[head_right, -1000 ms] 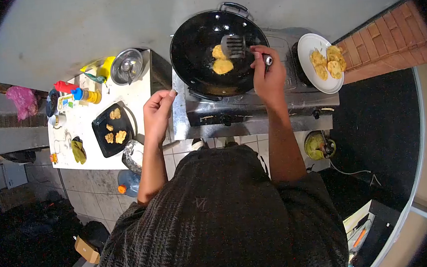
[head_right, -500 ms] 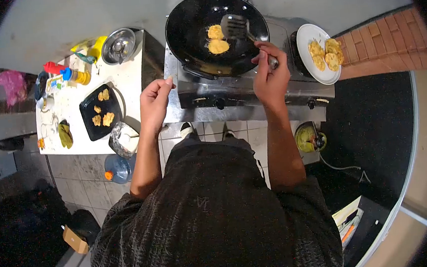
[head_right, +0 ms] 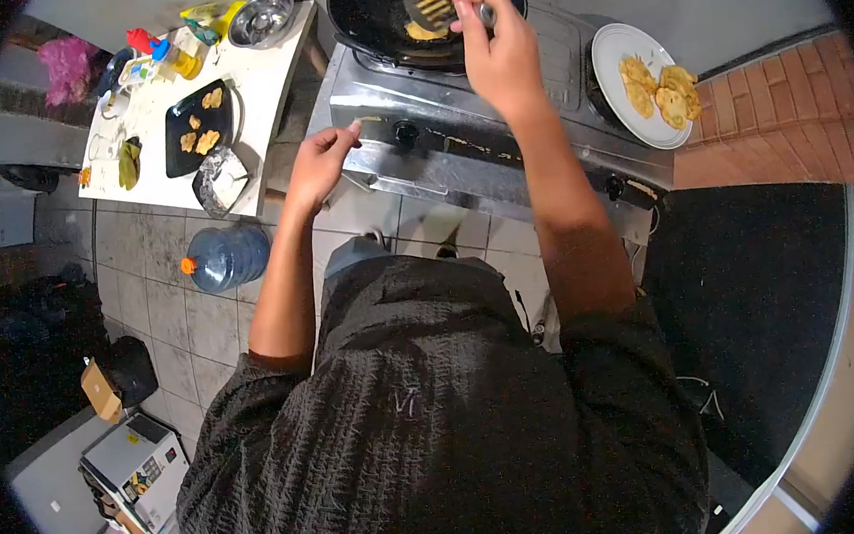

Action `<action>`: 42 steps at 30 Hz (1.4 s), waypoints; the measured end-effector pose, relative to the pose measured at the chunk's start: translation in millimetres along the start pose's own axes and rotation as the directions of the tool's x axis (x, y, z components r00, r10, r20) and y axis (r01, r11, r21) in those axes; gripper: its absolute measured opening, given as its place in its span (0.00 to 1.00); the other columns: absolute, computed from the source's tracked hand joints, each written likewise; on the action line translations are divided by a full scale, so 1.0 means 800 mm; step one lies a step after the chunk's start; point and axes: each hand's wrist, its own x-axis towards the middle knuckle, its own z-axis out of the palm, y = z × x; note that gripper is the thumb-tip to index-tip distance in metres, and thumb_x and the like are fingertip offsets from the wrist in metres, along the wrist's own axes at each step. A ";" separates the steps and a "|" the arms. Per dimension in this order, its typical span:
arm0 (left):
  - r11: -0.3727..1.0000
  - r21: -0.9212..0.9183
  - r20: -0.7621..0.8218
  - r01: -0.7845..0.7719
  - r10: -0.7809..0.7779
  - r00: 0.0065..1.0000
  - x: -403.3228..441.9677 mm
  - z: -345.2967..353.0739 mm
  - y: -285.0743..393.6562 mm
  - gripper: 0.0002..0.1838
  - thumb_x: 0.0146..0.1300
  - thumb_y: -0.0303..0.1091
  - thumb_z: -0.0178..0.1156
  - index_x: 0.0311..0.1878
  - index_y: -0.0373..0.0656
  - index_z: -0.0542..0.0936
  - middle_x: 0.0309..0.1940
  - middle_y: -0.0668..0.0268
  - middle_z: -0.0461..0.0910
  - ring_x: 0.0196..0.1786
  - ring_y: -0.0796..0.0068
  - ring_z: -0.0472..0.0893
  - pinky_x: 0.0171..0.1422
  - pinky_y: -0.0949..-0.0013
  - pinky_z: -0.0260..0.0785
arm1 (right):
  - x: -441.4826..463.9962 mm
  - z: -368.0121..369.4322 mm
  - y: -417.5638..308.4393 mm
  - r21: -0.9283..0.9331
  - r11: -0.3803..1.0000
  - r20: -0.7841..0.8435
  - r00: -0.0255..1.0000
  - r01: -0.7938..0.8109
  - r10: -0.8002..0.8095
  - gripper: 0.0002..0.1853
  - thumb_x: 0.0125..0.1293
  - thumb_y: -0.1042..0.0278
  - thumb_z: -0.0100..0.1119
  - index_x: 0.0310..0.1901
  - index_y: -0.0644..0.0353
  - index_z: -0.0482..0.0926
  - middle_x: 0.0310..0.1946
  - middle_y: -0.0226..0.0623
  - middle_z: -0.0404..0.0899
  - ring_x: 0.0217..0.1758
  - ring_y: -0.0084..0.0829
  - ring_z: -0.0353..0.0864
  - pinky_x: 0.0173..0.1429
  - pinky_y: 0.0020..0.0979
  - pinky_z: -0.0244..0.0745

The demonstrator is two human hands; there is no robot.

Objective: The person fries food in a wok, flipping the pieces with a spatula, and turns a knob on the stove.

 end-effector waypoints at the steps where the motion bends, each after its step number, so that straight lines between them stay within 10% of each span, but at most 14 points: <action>1: 1.000 0.012 0.025 0.002 -0.002 1.000 0.004 0.002 -0.003 0.22 0.68 0.47 0.59 0.31 0.34 0.80 0.25 0.74 0.73 0.32 0.84 0.67 0.39 0.77 0.61 | 0.005 0.001 0.000 0.002 1.000 -0.004 1.000 0.012 -0.012 0.09 0.71 0.68 0.53 0.47 0.62 0.76 0.40 0.36 0.83 0.34 0.27 0.85 0.37 0.26 0.77; 6: 0.889 0.456 0.164 -0.048 -0.031 0.986 0.043 0.020 -0.039 0.28 0.61 0.60 0.58 0.34 0.39 0.85 0.30 0.50 0.83 0.37 0.52 0.83 0.44 0.59 0.72 | 0.022 0.002 -0.001 0.114 0.993 0.005 1.000 -0.012 0.012 0.09 0.74 0.70 0.49 0.49 0.65 0.72 0.51 0.39 0.81 0.40 0.25 0.82 0.49 0.25 0.75; 16: 0.767 0.628 0.168 -0.132 0.031 0.985 0.079 0.064 -0.091 0.28 0.61 0.60 0.56 0.37 0.41 0.86 0.35 0.49 0.84 0.45 0.50 0.83 0.52 0.55 0.72 | 0.001 0.019 0.038 0.118 0.977 -0.262 0.954 0.180 -0.144 0.05 0.73 0.73 0.47 0.46 0.63 0.71 0.43 0.37 0.80 0.32 0.19 0.75 0.40 0.21 0.72; 42: 0.737 0.630 0.143 -0.246 0.201 0.969 0.103 0.084 -0.092 0.23 0.55 0.51 0.61 0.34 0.36 0.85 0.31 0.45 0.82 0.40 0.48 0.83 0.48 0.57 0.74 | -0.004 0.014 0.035 0.102 0.973 -0.331 0.929 0.207 -0.163 0.04 0.74 0.72 0.48 0.45 0.61 0.71 0.41 0.34 0.80 0.30 0.18 0.74 0.37 0.20 0.70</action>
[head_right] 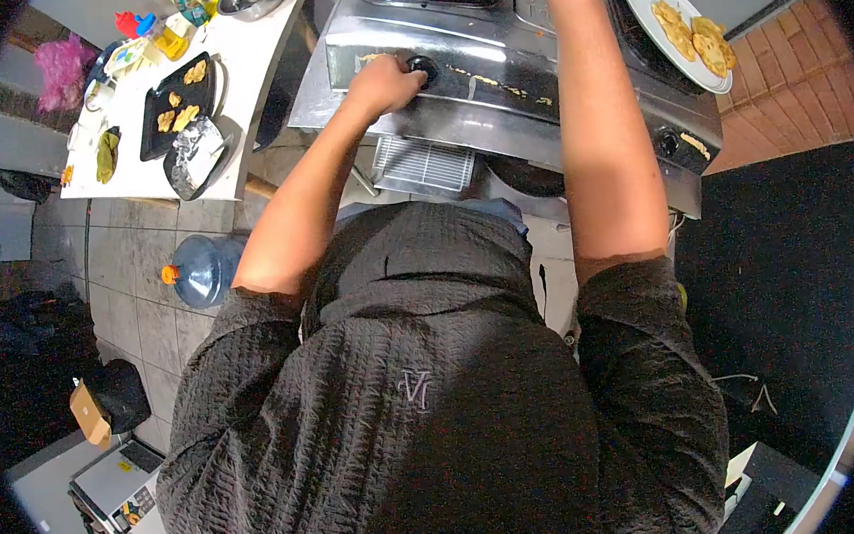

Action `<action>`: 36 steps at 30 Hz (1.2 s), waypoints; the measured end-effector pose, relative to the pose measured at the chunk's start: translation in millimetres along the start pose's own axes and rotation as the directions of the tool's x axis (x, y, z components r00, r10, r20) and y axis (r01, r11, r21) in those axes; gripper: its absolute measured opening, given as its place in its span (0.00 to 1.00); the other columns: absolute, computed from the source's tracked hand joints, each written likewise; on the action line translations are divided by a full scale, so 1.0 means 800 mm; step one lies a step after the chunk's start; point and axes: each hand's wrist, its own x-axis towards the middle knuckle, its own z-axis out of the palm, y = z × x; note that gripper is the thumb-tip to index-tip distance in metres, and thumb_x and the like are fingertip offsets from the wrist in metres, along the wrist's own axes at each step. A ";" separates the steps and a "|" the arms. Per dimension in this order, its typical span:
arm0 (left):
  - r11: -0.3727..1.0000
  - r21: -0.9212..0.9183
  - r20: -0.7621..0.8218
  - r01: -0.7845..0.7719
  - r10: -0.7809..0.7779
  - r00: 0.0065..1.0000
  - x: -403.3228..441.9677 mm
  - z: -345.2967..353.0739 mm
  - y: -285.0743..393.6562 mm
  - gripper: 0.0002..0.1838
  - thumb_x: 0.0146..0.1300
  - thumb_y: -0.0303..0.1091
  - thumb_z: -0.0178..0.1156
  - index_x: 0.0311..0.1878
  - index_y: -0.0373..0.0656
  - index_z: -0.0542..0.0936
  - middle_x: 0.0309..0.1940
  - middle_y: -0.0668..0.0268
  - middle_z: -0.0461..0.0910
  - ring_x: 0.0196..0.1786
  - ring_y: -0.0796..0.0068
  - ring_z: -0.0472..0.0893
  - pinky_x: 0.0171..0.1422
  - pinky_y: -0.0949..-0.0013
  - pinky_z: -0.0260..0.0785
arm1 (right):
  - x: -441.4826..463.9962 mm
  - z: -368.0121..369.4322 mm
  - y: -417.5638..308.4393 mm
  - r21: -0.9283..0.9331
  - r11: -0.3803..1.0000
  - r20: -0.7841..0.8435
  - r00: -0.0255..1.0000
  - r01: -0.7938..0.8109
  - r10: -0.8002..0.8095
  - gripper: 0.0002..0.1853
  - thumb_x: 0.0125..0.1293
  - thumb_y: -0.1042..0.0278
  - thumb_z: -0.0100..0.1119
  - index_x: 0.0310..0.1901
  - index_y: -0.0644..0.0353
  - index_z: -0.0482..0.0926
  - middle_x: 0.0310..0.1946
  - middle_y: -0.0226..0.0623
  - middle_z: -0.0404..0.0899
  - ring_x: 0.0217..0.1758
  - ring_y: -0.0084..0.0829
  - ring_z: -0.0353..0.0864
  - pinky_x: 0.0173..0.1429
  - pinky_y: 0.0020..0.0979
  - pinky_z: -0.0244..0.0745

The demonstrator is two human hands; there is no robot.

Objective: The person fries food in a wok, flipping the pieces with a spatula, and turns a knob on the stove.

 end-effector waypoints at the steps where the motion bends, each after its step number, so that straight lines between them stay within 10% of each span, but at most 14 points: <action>1: 1.000 0.000 0.001 0.002 -0.002 1.000 0.001 0.001 -0.001 0.23 0.55 0.51 0.61 0.34 0.36 0.85 0.31 0.45 0.82 0.40 0.48 0.83 0.48 0.57 0.74 | 0.000 0.000 0.002 0.002 1.000 0.000 1.000 0.006 -0.006 0.04 0.74 0.72 0.48 0.45 0.61 0.71 0.41 0.34 0.79 0.30 0.18 0.74 0.37 0.20 0.70; 36: 0.998 -0.046 0.124 0.031 -0.026 0.992 -0.010 -0.035 0.009 0.29 0.56 0.58 0.60 0.37 0.34 0.85 0.37 0.46 0.83 0.44 0.49 0.83 0.50 0.57 0.74 | 0.015 -0.015 0.011 -0.056 0.997 -0.005 0.999 -0.045 0.045 0.06 0.74 0.68 0.49 0.45 0.61 0.71 0.43 0.35 0.80 0.26 0.17 0.75 0.30 0.19 0.69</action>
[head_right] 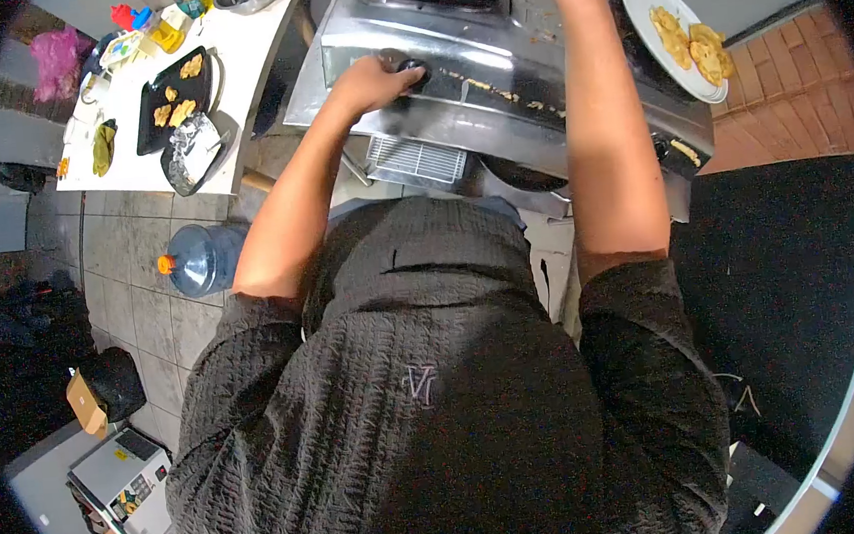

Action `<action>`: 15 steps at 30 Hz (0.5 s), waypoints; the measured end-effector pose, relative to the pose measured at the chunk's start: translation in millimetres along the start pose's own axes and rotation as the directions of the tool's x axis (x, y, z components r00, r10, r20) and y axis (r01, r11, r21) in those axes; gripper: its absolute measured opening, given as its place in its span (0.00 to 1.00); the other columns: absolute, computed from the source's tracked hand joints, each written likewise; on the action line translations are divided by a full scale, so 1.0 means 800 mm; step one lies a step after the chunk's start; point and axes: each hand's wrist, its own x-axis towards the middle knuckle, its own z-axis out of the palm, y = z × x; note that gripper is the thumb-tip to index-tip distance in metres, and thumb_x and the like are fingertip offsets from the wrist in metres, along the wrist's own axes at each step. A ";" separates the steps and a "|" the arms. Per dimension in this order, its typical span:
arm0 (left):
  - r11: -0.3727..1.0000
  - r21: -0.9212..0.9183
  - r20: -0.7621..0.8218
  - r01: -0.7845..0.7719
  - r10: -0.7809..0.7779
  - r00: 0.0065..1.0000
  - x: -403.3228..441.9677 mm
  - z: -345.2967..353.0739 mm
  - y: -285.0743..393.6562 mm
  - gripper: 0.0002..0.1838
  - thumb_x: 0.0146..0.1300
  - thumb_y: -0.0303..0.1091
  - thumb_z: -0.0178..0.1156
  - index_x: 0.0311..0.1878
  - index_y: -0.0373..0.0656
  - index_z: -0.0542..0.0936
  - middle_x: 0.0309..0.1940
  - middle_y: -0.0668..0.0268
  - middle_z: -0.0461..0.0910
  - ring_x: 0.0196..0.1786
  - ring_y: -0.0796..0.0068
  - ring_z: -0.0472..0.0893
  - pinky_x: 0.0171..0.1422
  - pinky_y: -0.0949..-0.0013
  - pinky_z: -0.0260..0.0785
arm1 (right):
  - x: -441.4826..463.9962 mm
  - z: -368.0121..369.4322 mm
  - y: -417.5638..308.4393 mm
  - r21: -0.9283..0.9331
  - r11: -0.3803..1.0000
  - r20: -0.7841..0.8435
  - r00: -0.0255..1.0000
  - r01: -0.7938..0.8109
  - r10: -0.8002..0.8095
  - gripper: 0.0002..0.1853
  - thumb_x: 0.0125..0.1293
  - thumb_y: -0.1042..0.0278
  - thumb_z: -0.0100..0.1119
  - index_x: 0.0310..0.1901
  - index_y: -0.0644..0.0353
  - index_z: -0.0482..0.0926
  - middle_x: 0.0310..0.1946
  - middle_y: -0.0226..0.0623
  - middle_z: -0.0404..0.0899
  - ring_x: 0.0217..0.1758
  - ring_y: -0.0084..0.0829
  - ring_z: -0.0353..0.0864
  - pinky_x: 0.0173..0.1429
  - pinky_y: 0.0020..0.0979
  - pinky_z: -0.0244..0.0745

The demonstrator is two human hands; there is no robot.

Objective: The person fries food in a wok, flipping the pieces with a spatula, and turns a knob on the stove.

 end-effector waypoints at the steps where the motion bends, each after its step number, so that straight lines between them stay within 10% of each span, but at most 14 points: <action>1: 1.000 -0.003 0.003 0.000 0.000 1.000 0.003 -0.006 -0.004 0.29 0.56 0.58 0.60 0.37 0.34 0.85 0.37 0.46 0.83 0.44 0.49 0.83 0.50 0.57 0.74 | 0.003 -0.001 -0.002 -0.011 0.999 -0.002 0.999 -0.037 0.037 0.06 0.74 0.68 0.49 0.45 0.61 0.71 0.42 0.35 0.81 0.26 0.17 0.75 0.30 0.19 0.68; 15: 0.897 -0.398 -0.168 0.192 -0.277 0.946 -0.056 -0.165 0.027 0.21 0.64 0.47 0.62 0.29 0.36 0.81 0.19 0.72 0.73 0.26 0.85 0.66 0.30 0.74 0.57 | 0.058 -0.013 0.030 -0.108 0.953 0.160 0.941 -0.284 0.299 0.12 0.73 0.67 0.51 0.49 0.67 0.71 0.47 0.41 0.82 0.34 0.23 0.81 0.42 0.22 0.74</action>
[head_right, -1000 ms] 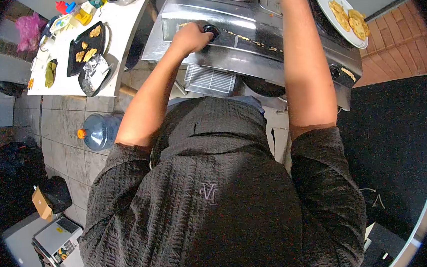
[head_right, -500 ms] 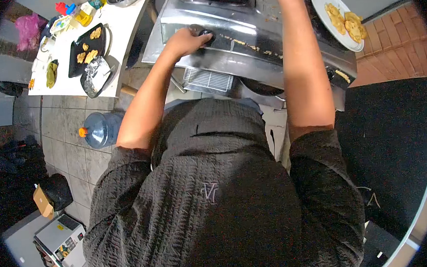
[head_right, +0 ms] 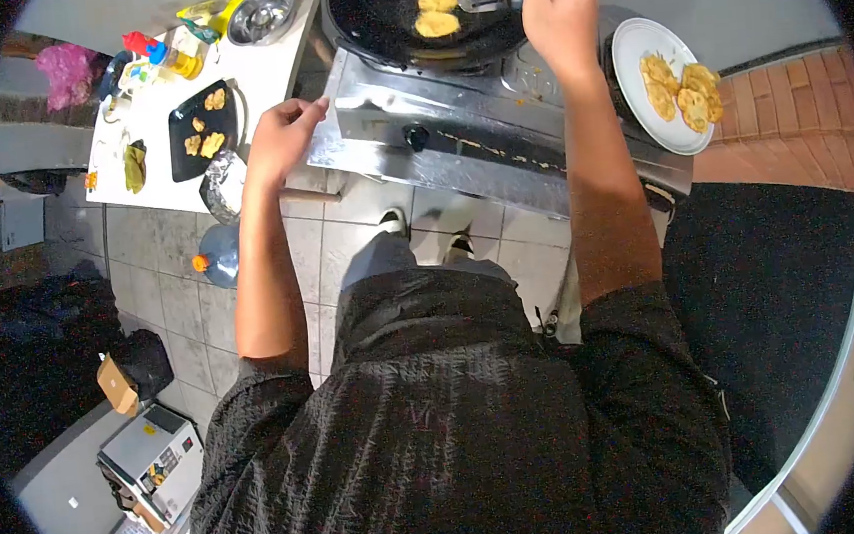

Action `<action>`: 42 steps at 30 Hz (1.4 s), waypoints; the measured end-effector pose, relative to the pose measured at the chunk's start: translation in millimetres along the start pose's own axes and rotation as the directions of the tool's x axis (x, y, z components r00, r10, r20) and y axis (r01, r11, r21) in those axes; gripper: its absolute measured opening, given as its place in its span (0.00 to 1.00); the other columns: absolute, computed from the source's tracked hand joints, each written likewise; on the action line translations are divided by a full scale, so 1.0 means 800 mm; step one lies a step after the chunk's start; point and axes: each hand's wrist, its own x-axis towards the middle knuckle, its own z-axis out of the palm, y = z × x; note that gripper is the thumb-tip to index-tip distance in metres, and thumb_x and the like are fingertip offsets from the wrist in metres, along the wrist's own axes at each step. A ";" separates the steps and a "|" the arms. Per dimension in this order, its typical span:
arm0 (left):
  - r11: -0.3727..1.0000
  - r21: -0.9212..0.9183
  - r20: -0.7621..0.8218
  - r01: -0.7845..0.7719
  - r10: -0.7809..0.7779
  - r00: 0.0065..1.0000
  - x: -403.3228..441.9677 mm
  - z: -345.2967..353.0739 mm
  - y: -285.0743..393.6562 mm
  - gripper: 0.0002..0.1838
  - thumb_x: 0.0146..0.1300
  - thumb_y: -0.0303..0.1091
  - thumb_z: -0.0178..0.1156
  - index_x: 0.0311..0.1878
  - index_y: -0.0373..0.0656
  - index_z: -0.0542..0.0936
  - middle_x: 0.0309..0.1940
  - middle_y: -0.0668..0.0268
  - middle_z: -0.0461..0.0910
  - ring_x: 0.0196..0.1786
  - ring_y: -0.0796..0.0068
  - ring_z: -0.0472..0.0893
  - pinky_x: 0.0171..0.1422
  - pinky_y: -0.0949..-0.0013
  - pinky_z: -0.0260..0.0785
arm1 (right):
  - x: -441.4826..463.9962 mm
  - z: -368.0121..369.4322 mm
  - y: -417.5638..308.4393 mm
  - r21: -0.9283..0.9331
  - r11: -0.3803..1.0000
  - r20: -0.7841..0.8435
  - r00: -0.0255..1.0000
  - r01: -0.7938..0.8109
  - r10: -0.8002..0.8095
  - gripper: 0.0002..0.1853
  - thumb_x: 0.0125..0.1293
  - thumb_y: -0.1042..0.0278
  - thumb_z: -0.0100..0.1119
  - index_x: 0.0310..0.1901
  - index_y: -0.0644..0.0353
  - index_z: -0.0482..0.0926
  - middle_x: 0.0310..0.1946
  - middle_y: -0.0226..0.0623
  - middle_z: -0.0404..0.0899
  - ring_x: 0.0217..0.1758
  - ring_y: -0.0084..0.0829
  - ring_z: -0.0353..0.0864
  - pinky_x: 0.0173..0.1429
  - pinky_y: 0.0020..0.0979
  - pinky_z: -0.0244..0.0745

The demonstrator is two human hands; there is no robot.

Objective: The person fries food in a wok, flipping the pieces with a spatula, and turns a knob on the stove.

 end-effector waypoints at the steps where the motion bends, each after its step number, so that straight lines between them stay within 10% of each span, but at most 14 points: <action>1: 0.999 -0.033 -0.027 -0.031 0.030 0.999 0.003 -0.006 0.003 0.19 0.63 0.43 0.63 0.26 0.33 0.79 0.16 0.71 0.71 0.23 0.84 0.66 0.27 0.72 0.59 | -0.001 0.004 0.001 -0.035 0.999 -0.007 0.999 -0.040 0.040 0.12 0.73 0.66 0.52 0.49 0.67 0.71 0.46 0.41 0.82 0.33 0.22 0.81 0.41 0.22 0.74; 19: 0.960 -0.224 0.171 -0.167 0.207 0.963 0.077 -0.056 0.008 0.15 0.65 0.38 0.64 0.27 0.36 0.79 0.15 0.78 0.64 0.21 0.89 0.59 0.24 0.76 0.51 | -0.029 0.052 0.001 -0.284 0.930 -0.265 0.951 -0.233 0.158 0.10 0.72 0.65 0.53 0.44 0.64 0.74 0.32 0.34 0.81 0.27 0.20 0.78 0.34 0.24 0.73; 25: 0.957 -0.246 0.197 -0.155 0.205 0.959 0.088 -0.051 0.025 0.15 0.65 0.37 0.64 0.27 0.37 0.79 0.15 0.79 0.64 0.21 0.89 0.59 0.25 0.77 0.51 | -0.045 0.061 0.000 -0.077 0.927 -0.375 0.872 -0.368 0.315 0.11 0.73 0.65 0.51 0.46 0.65 0.71 0.34 0.35 0.80 0.25 0.18 0.73 0.30 0.22 0.69; 42: 0.950 -0.280 0.134 -0.137 0.180 0.975 0.099 -0.045 0.056 0.13 0.66 0.36 0.63 0.29 0.38 0.79 0.19 0.81 0.67 0.23 0.90 0.60 0.26 0.79 0.51 | -0.069 0.051 -0.003 0.256 0.959 -0.338 0.918 -0.122 0.206 0.07 0.73 0.74 0.48 0.48 0.66 0.66 0.42 0.45 0.77 0.25 0.18 0.69 0.31 0.21 0.68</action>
